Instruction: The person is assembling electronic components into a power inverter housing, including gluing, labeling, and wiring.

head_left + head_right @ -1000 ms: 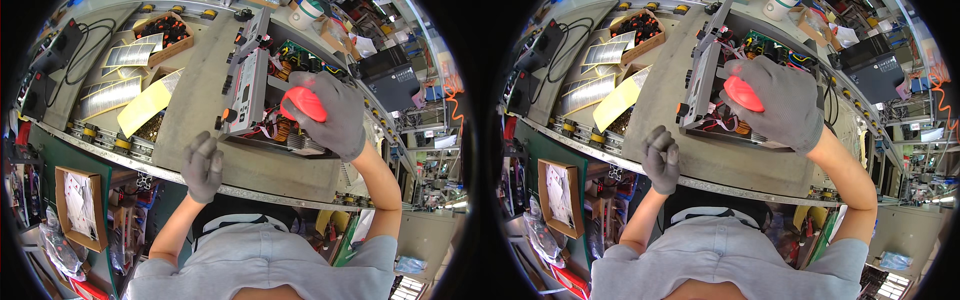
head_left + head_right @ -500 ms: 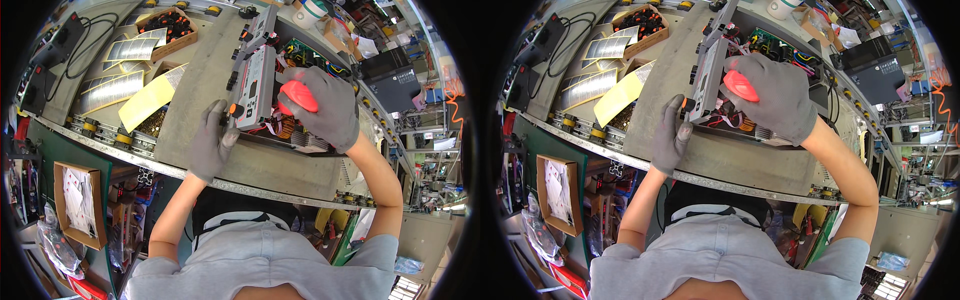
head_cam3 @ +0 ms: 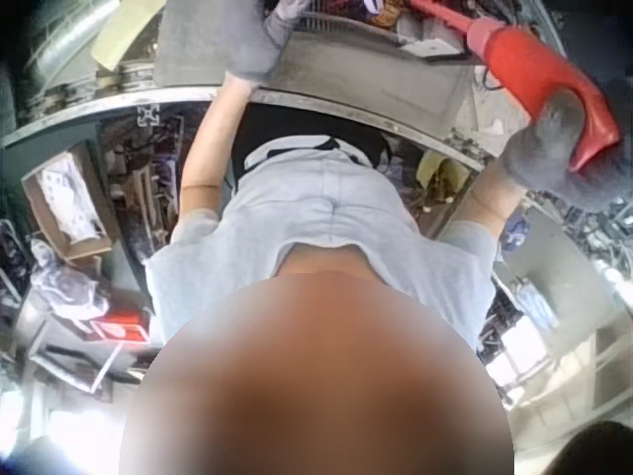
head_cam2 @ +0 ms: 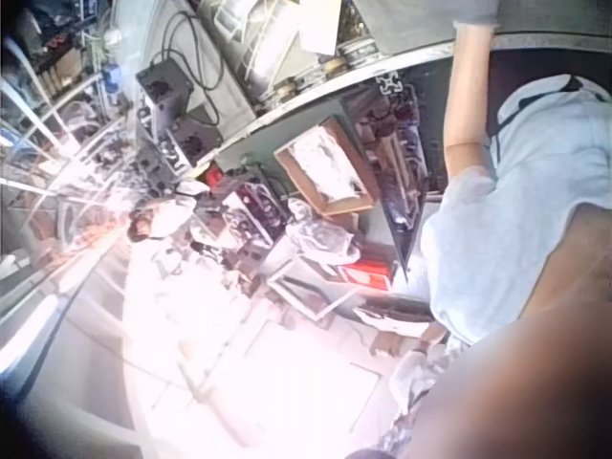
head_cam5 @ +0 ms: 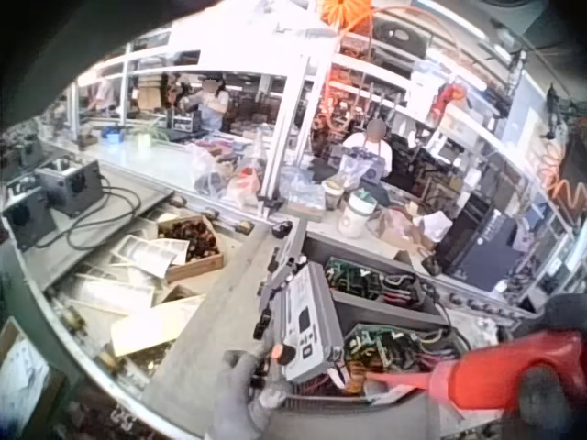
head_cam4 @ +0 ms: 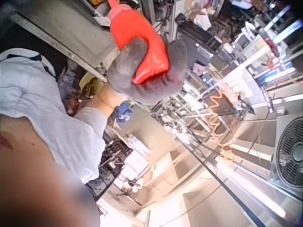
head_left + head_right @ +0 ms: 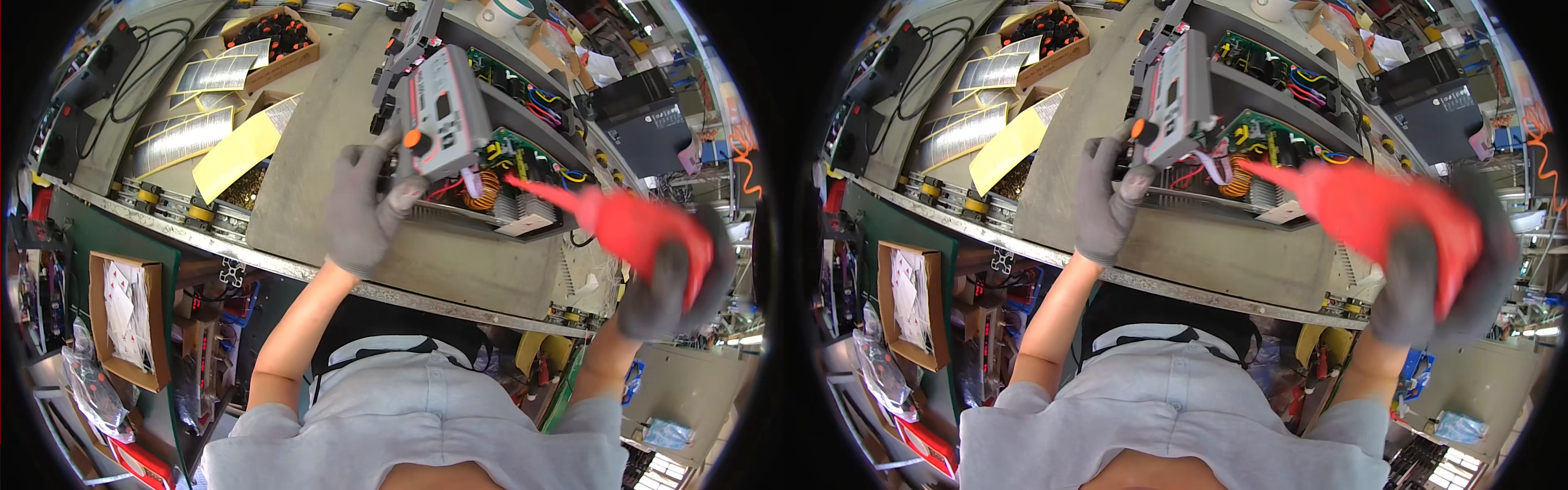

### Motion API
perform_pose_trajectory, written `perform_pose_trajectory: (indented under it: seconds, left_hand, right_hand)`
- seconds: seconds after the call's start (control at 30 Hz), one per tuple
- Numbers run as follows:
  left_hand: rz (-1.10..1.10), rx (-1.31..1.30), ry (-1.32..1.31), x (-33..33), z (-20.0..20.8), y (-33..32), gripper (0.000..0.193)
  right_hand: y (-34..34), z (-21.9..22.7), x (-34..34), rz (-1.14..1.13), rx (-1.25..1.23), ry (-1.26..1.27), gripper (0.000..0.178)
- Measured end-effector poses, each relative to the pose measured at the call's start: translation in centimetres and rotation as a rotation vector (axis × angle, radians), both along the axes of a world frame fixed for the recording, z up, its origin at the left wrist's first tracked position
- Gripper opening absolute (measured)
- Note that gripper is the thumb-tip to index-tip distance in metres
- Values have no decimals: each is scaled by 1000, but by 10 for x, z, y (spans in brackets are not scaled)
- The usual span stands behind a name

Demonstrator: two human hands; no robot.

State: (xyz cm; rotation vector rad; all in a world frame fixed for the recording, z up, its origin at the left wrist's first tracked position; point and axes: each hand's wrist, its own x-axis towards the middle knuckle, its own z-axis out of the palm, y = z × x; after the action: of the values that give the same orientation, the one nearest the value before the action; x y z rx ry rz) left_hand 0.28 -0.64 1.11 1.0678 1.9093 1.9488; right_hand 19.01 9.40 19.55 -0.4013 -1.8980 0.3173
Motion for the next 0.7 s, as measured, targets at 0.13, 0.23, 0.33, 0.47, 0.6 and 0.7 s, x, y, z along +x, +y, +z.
perform_pose_trajectory:
  seconds: [0.13,0.23,0.33,0.47,0.6,0.7]
  left_hand:
    - [64,-119,89,8,13,16,77]
    - [69,-13,-61,11,11,18,77]
    - [59,29,-97,14,10,16,74]
    - [65,-7,-54,16,11,23,70]
    - [78,-26,-57,20,15,20,68]
    - [79,-42,-53,20,16,17,70]
  right_hand:
    - [-2,-61,63,49,69,12,32]
    - [11,-85,73,19,106,-221,39]
    - [17,-90,60,-119,271,-511,46]
    - [33,-118,38,-22,127,-347,32]
    - [44,-125,18,-49,336,-287,41]
    - [46,-127,12,-77,416,-339,46]
